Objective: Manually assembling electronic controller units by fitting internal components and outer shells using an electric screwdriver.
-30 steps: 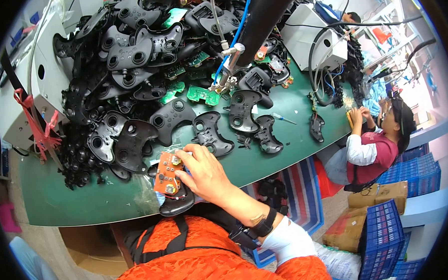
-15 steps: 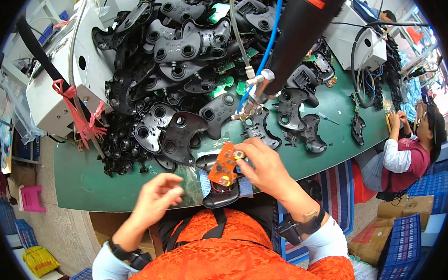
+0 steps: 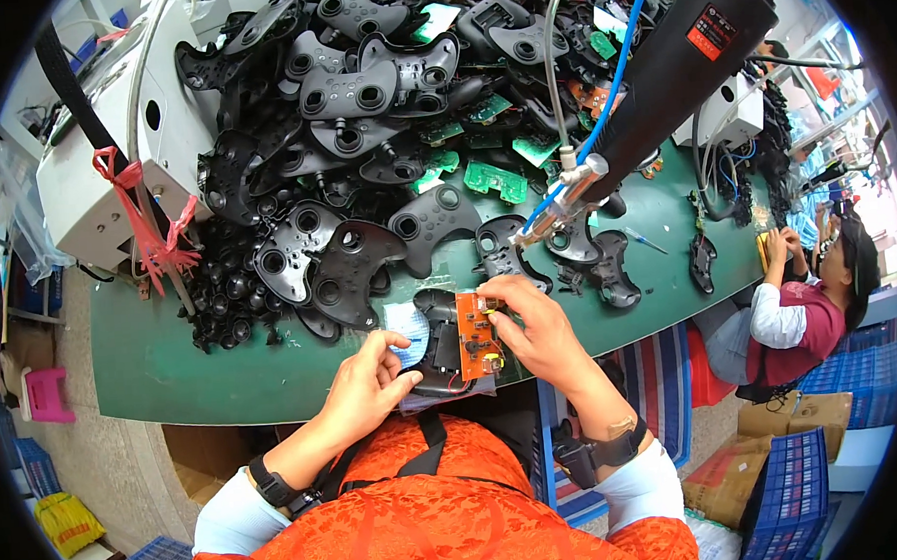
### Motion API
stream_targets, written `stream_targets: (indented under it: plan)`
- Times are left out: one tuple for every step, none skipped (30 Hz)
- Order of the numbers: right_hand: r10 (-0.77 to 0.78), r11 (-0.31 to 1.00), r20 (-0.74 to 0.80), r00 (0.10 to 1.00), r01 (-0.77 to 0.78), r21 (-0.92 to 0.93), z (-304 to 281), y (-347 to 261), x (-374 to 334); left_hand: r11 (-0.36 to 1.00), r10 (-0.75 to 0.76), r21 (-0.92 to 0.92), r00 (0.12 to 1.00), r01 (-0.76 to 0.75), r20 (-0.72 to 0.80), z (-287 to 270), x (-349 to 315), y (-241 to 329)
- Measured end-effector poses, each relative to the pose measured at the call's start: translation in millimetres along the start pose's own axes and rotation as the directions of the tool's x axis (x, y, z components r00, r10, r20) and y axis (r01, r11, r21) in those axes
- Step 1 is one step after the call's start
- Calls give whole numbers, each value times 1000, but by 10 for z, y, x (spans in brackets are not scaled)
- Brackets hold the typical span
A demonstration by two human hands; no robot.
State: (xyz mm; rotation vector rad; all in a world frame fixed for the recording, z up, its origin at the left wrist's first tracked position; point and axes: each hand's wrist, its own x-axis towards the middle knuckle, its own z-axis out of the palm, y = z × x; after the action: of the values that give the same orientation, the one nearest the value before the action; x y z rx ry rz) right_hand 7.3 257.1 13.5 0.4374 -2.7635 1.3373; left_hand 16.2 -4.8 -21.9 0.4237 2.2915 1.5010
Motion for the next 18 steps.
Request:
stream_targets:
  plan:
    - [16, 1000, 6, 1000, -16, 22, 12, 1, 6, 1000, -15, -14, 1000, 15, 13, 10, -10, 1]
    - [17, 1000, 4, 1000, -17, 20, 33, 2, 2, 999, -29, -27, 999, 30, 27, 18, -18, 2]
    - [-5, 1000, 22, 1000, 5, -2, 67, 3, -6, 999, -29, -27, 999, 30, 27, 25, -26, 4]
    - [-26, 999, 41, 999, 27, -25, 94, -2, -6, 998, -39, -40, 999, 40, 35, 31, -32, 7]
    - [-51, 995, 53, 997, 56, -83, 113, -15, 4, 997, -49, -53, 998, 51, 44, 36, -33, 11]
    - [-52, 995, 54, 997, 56, -83, 128, -31, 9, 997, -49, -52, 998, 51, 43, 36, -35, 15]
    - [-59, 990, 58, 997, 66, -123, 140, -50, 9, 997, -49, -52, 998, 51, 45, 35, -36, 20]
    - [-67, 984, 63, 996, 76, -163, 149, -61, 12, 997, -49, -52, 998, 51, 46, 34, -37, 22]
    - [-86, 978, 69, 994, 97, -182, 156, -63, 18, 997, -49, -52, 998, 51, 45, 37, -40, 12]
    - [-87, 978, 68, 994, 98, -182, 157, -64, 25, 998, -22, -53, 999, 24, 35, 47, -44, -8]
    - [-103, 972, 82, 991, 118, -203, 157, -64, 35, 999, 4, -53, 1000, -3, 24, 50, -46, -18]
    - [-118, 965, 96, 988, 137, -225, 157, -64, 44, 999, 5, -53, 1000, -4, 24, 47, -47, -18]
    - [-118, 965, 96, 988, 137, -225, 147, -70, 53, 999, 1, -53, 1000, 0, 21, 44, -45, -16]
    - [-123, 966, 54, 991, 132, -221, 122, -81, 61, 999, -3, -53, 1000, 4, 18, 39, -42, -14]
    - [-127, 968, 15, 992, 127, -216, 94, -91, 71, 999, -3, -53, 1000, 4, 17, 30, -31, -17]
    - [-123, 972, -1, 992, 120, -200, 50, -99, 91, 999, 53, 11, 997, -53, -48, 13, -4, -19]
    - [-117, 971, 1, 993, 115, -211, 26, -95, 97, 991, 113, 79, 988, -105, -108, -6, 31, -17]
    - [-111, 968, 0, 994, 108, -225, 4, -98, 98, 991, 116, 77, 987, -108, -108, -28, 90, 2]
